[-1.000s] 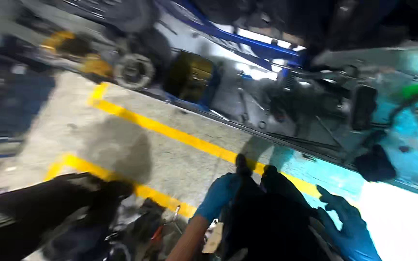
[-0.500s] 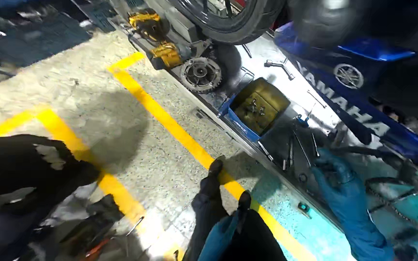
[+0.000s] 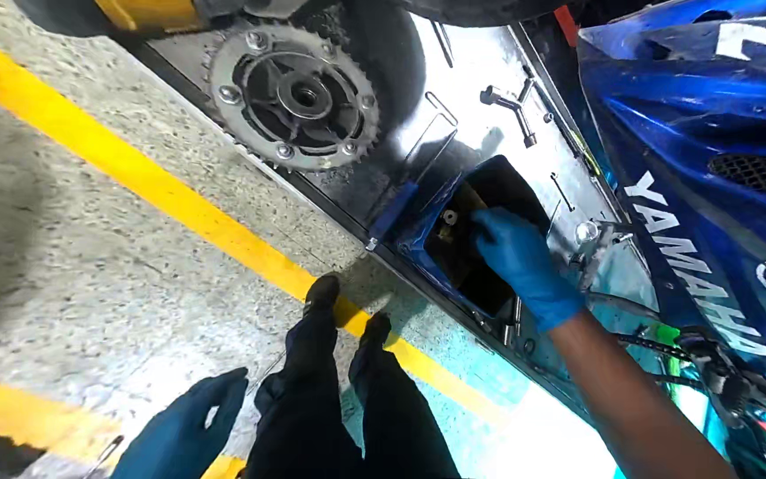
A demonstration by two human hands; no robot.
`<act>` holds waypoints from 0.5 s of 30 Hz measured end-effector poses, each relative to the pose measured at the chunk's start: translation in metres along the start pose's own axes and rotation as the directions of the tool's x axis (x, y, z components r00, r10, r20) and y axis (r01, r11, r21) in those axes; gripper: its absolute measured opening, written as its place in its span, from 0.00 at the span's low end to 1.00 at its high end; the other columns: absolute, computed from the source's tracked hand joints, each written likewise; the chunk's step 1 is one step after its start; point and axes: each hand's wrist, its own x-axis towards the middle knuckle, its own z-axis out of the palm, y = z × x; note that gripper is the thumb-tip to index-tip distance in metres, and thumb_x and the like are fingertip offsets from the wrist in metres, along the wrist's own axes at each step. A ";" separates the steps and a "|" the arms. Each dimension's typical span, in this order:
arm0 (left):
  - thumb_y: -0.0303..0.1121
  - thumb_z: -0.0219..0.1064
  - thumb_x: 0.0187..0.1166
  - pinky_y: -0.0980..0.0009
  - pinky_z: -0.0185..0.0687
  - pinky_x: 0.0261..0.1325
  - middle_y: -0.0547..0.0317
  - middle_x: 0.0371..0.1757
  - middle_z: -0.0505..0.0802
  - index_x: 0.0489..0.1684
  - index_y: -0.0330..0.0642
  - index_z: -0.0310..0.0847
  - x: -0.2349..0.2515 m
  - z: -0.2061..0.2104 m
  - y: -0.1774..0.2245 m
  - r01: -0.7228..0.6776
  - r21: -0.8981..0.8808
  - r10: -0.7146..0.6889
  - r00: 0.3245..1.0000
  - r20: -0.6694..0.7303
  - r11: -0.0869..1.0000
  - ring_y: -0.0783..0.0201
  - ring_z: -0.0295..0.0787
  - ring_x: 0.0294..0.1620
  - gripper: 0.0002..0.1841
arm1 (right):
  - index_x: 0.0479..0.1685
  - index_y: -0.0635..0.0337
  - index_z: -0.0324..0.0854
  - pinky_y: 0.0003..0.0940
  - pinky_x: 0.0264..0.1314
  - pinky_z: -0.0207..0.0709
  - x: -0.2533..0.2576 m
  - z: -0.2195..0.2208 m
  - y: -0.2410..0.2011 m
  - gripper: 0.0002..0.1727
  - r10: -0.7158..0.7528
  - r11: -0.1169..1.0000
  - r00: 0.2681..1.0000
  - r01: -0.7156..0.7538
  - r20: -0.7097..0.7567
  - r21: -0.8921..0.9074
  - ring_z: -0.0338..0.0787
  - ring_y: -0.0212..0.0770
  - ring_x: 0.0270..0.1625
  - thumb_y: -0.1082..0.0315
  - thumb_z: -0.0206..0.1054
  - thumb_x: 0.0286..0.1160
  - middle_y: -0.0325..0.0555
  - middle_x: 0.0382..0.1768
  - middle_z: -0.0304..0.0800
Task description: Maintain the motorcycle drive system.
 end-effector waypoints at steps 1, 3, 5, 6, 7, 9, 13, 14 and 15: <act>0.42 0.50 0.92 0.33 0.75 0.69 0.28 0.62 0.89 0.70 0.31 0.81 0.000 -0.006 0.002 0.001 -0.002 -0.001 1.000 0.002 1.000 0.31 0.87 0.63 0.25 | 0.59 0.59 0.89 0.61 0.64 0.80 0.010 0.005 -0.006 0.15 0.003 0.998 0.998 0.001 0.062 -0.062 0.90 0.59 0.62 0.68 0.70 0.75 0.57 0.57 0.91; 0.42 0.50 0.91 0.33 0.76 0.68 0.28 0.62 0.89 0.70 0.30 0.82 -0.004 -0.011 0.014 -0.009 0.011 0.009 1.000 0.020 1.000 0.30 0.87 0.63 0.25 | 0.52 0.64 0.89 0.60 0.62 0.80 0.025 0.014 -0.013 0.10 0.005 0.984 0.995 0.014 0.102 -0.180 0.90 0.61 0.60 0.72 0.69 0.75 0.60 0.54 0.91; 0.42 0.51 0.91 0.31 0.76 0.67 0.29 0.62 0.90 0.69 0.32 0.83 -0.010 -0.011 0.028 -0.022 0.015 0.021 0.998 0.055 1.000 0.29 0.87 0.63 0.24 | 0.46 0.70 0.88 0.59 0.59 0.81 0.031 0.021 -0.014 0.08 -0.008 0.976 0.998 0.020 0.059 -0.219 0.91 0.64 0.57 0.79 0.67 0.73 0.64 0.49 0.91; 0.43 0.52 0.91 0.32 0.76 0.67 0.30 0.62 0.90 0.69 0.33 0.83 -0.013 -0.009 0.034 -0.017 -0.003 0.017 0.997 0.071 1.000 0.31 0.87 0.63 0.24 | 0.46 0.71 0.88 0.59 0.59 0.81 0.033 0.021 -0.013 0.08 0.005 0.985 0.999 0.002 0.036 -0.171 0.91 0.63 0.57 0.80 0.65 0.74 0.65 0.49 0.91; 0.43 0.52 0.91 0.33 0.76 0.68 0.32 0.63 0.90 0.70 0.34 0.83 -0.017 -0.007 0.041 0.000 -0.050 0.004 0.996 0.089 0.999 0.33 0.87 0.64 0.24 | 0.46 0.70 0.89 0.58 0.59 0.81 0.032 0.019 -0.010 0.08 0.029 0.998 1.000 -0.029 -0.003 -0.047 0.91 0.60 0.56 0.78 0.65 0.75 0.63 0.49 0.92; 0.43 0.52 0.92 0.45 0.79 0.72 0.38 0.63 0.91 0.70 0.35 0.83 -0.022 -0.007 0.061 0.021 -0.238 0.001 0.996 0.094 0.971 0.45 0.89 0.64 0.23 | 0.48 0.61 0.90 0.40 0.52 0.86 0.024 0.005 -0.003 0.08 0.125 0.902 0.990 -0.085 -0.066 0.423 0.92 0.40 0.46 0.70 0.67 0.79 0.47 0.44 0.94; 0.43 0.54 0.92 0.69 0.86 0.62 0.57 0.52 0.94 0.64 0.33 0.83 -0.024 -0.021 0.152 -0.156 -0.570 0.152 0.987 -0.055 0.807 0.72 0.91 0.54 0.22 | 0.49 0.53 0.87 0.19 0.31 0.79 -0.032 -0.030 -0.011 0.07 0.144 -0.053 0.988 -0.044 0.051 0.998 0.81 0.25 0.26 0.72 0.65 0.79 0.35 0.29 0.87; 0.45 0.55 0.91 0.68 0.89 0.60 0.60 0.51 0.95 0.66 0.35 0.82 -0.022 -0.025 0.176 -0.226 -0.599 0.200 0.973 -0.112 0.768 0.71 0.92 0.52 0.22 | 0.48 0.50 0.87 0.19 0.32 0.79 -0.045 -0.034 -0.013 0.07 0.119 -0.149 0.992 -0.023 0.041 0.989 0.82 0.24 0.26 0.70 0.66 0.79 0.34 0.29 0.87; 0.47 0.55 0.90 0.65 0.91 0.58 0.62 0.51 0.96 0.70 0.40 0.81 -0.021 -0.027 0.199 -0.275 -0.611 0.227 0.961 -0.157 0.742 0.68 0.94 0.52 0.23 | 0.47 0.48 0.88 0.19 0.32 0.79 -0.055 -0.036 -0.016 0.06 0.108 -0.184 0.994 -0.002 0.023 0.983 0.82 0.24 0.27 0.68 0.68 0.79 0.34 0.29 0.87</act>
